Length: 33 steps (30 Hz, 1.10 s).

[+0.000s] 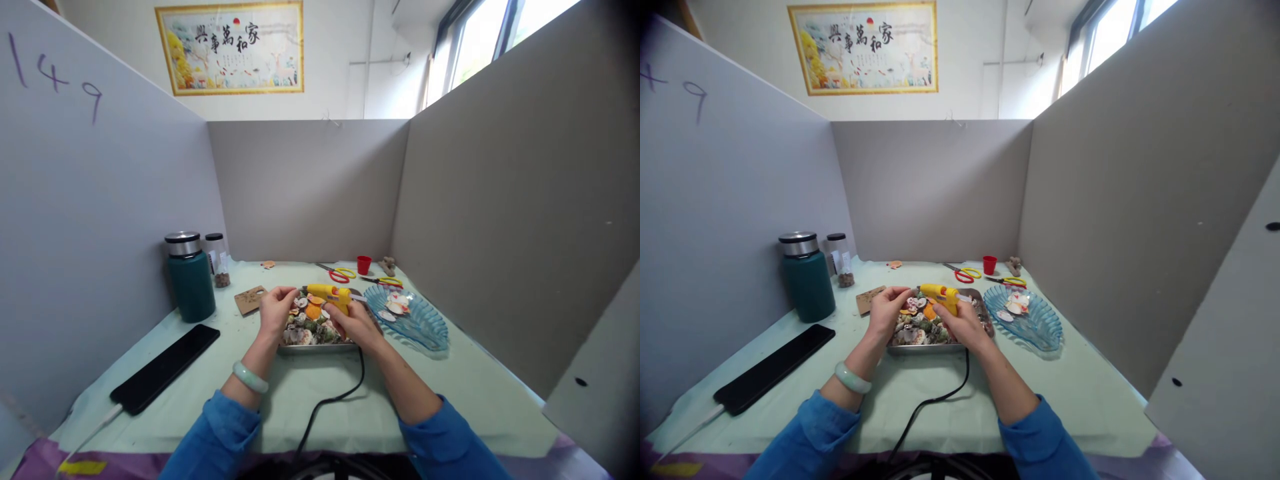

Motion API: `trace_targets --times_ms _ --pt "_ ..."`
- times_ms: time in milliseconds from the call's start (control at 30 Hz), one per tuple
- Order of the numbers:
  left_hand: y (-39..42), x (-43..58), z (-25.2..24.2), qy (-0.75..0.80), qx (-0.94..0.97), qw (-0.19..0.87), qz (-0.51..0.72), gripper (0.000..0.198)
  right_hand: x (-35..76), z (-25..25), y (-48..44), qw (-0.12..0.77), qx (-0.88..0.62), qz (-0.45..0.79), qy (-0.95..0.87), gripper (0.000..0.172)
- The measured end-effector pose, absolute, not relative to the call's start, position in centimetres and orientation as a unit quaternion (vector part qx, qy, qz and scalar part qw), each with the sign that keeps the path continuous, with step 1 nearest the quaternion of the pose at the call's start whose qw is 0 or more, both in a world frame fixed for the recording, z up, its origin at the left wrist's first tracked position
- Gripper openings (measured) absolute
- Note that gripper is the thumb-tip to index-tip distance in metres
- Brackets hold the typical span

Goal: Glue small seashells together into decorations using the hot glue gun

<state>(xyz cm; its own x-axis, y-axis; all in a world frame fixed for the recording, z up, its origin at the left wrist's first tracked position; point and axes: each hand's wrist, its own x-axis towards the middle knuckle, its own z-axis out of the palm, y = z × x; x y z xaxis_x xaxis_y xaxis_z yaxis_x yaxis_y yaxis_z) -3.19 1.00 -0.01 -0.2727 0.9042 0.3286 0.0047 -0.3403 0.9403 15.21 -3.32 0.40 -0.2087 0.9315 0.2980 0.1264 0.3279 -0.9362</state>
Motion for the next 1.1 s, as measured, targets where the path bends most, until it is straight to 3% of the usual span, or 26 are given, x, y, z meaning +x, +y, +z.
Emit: trace_targets --times_ms 1100 --pt "1.14 -3.32 -0.17 0.450 0.511 0.324 0.656 0.031 15.20 0.11 -3.02 0.470 -0.389 0.431 -0.665 0.045"
